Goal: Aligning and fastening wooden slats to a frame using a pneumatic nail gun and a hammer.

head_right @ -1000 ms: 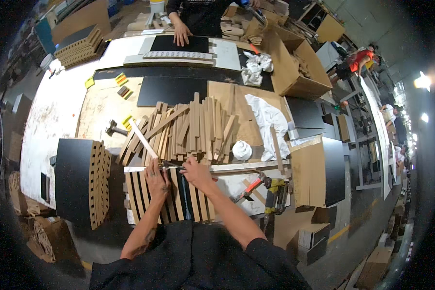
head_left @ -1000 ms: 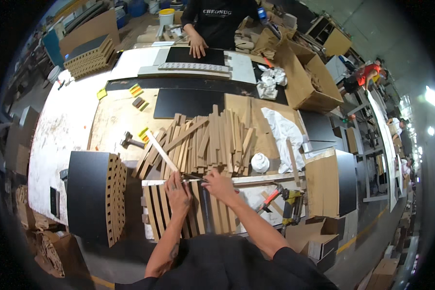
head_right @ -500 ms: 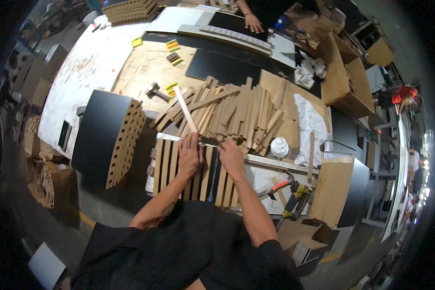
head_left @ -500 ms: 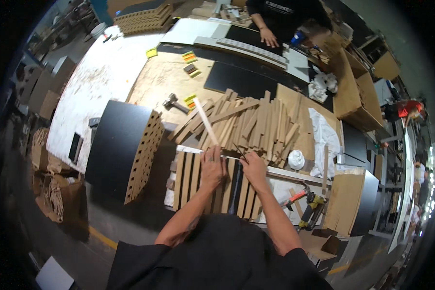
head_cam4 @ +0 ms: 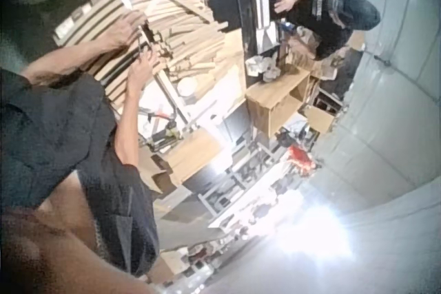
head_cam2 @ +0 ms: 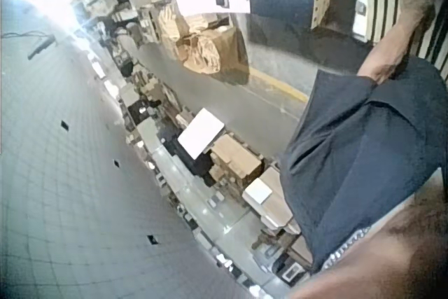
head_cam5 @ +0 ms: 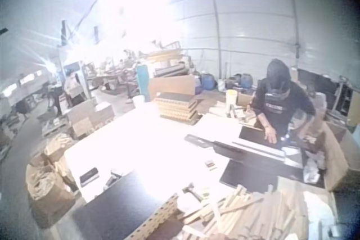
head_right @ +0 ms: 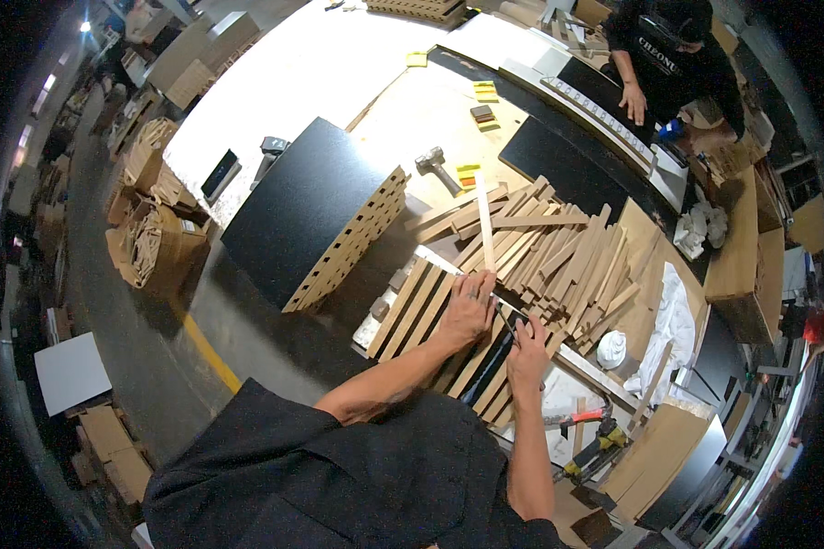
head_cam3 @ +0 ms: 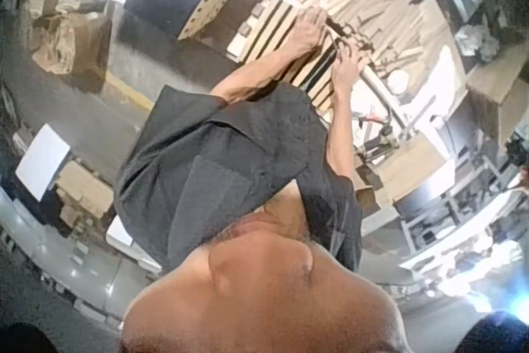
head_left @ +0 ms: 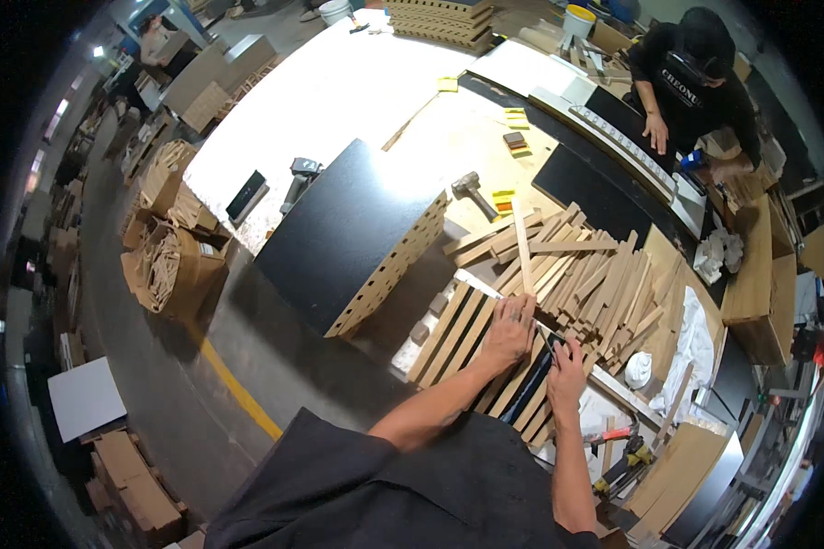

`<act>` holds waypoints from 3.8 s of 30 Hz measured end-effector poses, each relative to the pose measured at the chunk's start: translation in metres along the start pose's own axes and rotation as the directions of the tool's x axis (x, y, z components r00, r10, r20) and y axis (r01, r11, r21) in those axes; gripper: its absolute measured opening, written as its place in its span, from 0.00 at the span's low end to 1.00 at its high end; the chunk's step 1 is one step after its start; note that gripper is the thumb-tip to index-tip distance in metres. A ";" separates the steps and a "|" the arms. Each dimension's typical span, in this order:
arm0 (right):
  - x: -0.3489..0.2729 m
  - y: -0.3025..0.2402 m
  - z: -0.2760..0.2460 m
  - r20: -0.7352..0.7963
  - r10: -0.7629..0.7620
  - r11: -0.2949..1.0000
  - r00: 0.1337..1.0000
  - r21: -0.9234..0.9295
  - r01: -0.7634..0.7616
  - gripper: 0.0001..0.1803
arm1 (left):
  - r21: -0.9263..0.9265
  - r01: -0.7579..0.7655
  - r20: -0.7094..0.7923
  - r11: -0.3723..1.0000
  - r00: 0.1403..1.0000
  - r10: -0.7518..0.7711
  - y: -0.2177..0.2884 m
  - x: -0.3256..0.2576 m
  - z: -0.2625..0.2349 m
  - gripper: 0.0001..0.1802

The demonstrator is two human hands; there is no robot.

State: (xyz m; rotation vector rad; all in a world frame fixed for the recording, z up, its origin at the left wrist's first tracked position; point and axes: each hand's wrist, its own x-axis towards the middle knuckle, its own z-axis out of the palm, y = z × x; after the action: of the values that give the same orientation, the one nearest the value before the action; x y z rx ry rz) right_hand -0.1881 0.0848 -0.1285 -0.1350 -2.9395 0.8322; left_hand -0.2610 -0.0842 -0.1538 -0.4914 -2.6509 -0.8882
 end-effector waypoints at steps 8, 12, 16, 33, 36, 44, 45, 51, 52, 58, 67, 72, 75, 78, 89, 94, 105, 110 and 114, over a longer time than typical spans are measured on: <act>0.026 -0.003 -0.009 0.000 -0.048 0.998 0.999 0.051 0.048 0.13 | -0.056 0.016 0.010 0.998 1.000 -0.016 -0.001 0.001 -0.006 0.30; 0.036 0.012 -0.007 0.000 -0.129 0.991 0.992 0.027 0.129 0.10 | -0.046 -0.005 0.013 0.999 1.000 0.005 0.004 0.003 -0.010 0.30; 0.041 0.014 -0.009 0.028 -0.174 0.985 0.984 -0.001 0.174 0.08 | -0.033 0.006 -0.002 0.999 1.000 -0.006 0.002 0.001 -0.008 0.29; 0.006 0.012 0.004 -0.029 -0.178 0.978 0.984 -0.118 0.174 0.19 | -0.001 0.023 0.042 1.000 0.999 -0.023 -0.001 0.000 -0.003 0.33; 0.012 0.006 -0.003 0.028 -0.172 0.979 0.985 -0.108 0.174 0.18 | -0.012 0.022 0.028 1.000 0.999 -0.022 -0.004 -0.002 -0.002 0.34; 0.041 0.008 -0.014 0.122 -0.248 0.961 0.961 -0.096 0.260 0.13 | -0.040 0.008 0.012 0.999 1.000 -0.007 -0.004 0.000 -0.014 0.32; 0.040 0.011 -0.012 0.123 -0.268 0.949 0.956 -0.138 0.284 0.13 | -0.041 0.010 0.003 0.999 1.000 -0.010 -0.005 0.000 -0.016 0.32; 0.042 0.016 -0.012 0.163 -0.242 0.961 0.956 -0.093 0.259 0.12 | -0.063 0.004 -0.011 0.998 1.000 -0.004 -0.004 -0.005 -0.011 0.33; 0.041 0.023 -0.010 0.145 -0.223 0.966 0.964 -0.104 0.238 0.12 | -0.058 -0.014 -0.015 0.998 1.000 0.013 -0.001 -0.004 -0.008 0.33; 0.047 0.013 -0.009 0.085 -0.161 0.987 0.983 0.041 0.158 0.16 | -0.145 0.050 0.098 0.988 0.995 -0.036 -0.004 -0.006 0.013 0.27; 0.023 0.025 -0.002 -0.067 -0.119 0.987 0.991 0.098 0.125 0.15 | -0.046 -0.012 0.015 0.999 1.000 0.013 0.000 0.007 0.002 0.27; 0.025 0.004 -0.005 -0.103 -0.005 0.993 0.995 0.119 0.017 0.13 | -0.009 -0.006 0.037 1.000 0.999 0.006 0.001 0.002 0.005 0.27; 0.026 0.003 -0.004 -0.122 -0.013 0.992 0.992 0.122 0.028 0.12 | -0.024 0.004 0.030 1.000 1.000 -0.003 0.001 0.002 0.007 0.27; 0.027 0.006 0.000 -0.100 -0.017 0.992 0.995 0.124 0.030 0.10 | -0.055 -0.044 -0.034 0.998 0.999 0.042 -0.001 0.001 0.011 0.30; -0.037 0.030 -0.063 -0.306 0.202 0.959 0.930 -0.129 -0.251 0.14 | -0.100 -0.041 0.043 0.994 0.998 0.045 -0.007 -0.001 0.005 0.30; -0.142 -0.006 -0.041 -0.116 0.640 0.766 0.759 0.173 -0.619 0.14 | -0.063 -0.157 0.167 0.986 0.972 0.165 -0.016 -0.010 -0.009 0.32; -0.191 -0.079 0.071 -0.220 0.721 0.667 0.657 0.477 -0.572 0.23 | 0.025 -0.260 0.152 0.965 0.955 0.253 -0.021 -0.021 -0.011 0.27; -0.189 -0.078 0.072 -0.181 0.736 0.649 0.653 0.465 -0.602 0.25 | 0.021 -0.255 0.159 0.967 0.955 0.249 -0.033 -0.025 -0.007 0.27; -0.185 -0.075 0.084 -0.372 0.645 0.762 0.668 0.376 -0.527 0.25 | 0.041 -0.242 0.211 0.969 0.951 0.228 -0.032 -0.022 -0.009 0.28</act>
State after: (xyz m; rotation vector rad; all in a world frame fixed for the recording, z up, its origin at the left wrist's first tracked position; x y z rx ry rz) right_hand -0.0176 -0.0427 -0.1707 -1.1598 -2.2801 1.0183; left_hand -0.2527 -0.1185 -0.1724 -0.9054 -2.7149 -0.7087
